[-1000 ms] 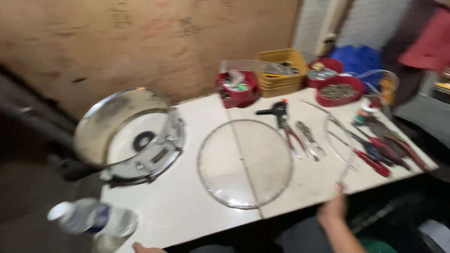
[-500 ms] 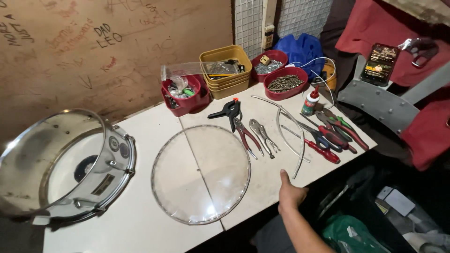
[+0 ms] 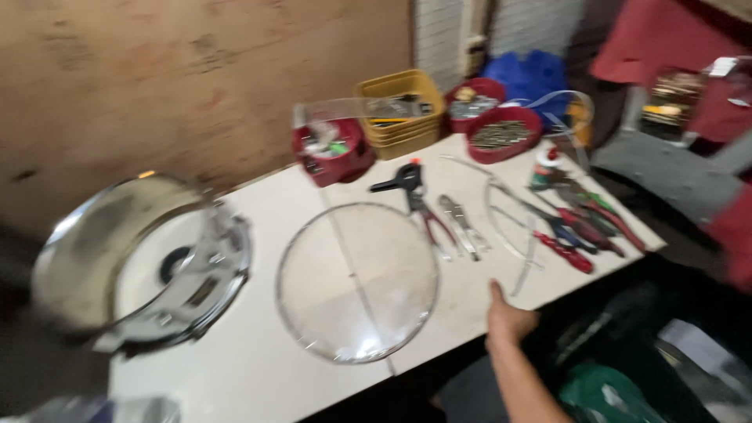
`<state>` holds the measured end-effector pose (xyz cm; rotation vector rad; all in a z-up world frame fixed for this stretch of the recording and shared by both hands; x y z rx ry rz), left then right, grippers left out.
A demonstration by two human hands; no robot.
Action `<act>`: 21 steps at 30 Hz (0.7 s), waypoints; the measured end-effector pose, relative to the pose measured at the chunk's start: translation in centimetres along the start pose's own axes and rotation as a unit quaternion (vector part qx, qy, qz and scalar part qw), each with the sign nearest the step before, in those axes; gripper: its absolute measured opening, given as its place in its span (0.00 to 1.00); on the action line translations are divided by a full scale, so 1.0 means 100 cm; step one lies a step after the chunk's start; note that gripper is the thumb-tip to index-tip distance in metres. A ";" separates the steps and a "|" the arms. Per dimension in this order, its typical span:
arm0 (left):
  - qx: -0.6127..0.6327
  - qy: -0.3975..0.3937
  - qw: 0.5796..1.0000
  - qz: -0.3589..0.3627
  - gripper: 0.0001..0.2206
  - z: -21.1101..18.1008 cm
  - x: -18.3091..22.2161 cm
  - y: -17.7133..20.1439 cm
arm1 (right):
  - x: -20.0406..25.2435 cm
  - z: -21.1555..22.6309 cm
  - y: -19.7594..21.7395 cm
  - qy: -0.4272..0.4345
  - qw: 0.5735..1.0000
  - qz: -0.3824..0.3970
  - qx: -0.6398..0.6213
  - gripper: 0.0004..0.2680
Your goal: Repairing a snare drum by using pliers to adjust the drum head and rim on a workbench
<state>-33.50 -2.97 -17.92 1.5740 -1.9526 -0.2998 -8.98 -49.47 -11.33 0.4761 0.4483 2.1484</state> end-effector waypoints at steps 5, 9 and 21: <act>0.003 0.011 0.998 -0.055 0.27 0.003 -0.003 0.059 | -0.007 -0.015 0.023 0.111 0.988 0.108 -0.006 0.18; 0.261 0.103 0.943 -0.181 0.30 -0.003 0.031 0.079 | -0.018 -0.010 0.077 0.110 0.885 0.371 0.258 0.20; 0.448 0.141 0.856 0.214 0.38 -0.266 0.029 0.062 | 0.093 0.060 0.030 0.365 0.821 0.337 0.280 0.09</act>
Point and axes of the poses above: each hand's wrist, its own x-axis away from the middle knuckle, its own y-axis out of the back of the hand, z = x × y, the point moved 2 cm from there along -x, towards the middle knuckle, and after that the axes turned 13 degrees about x, right-handed, at the moved point
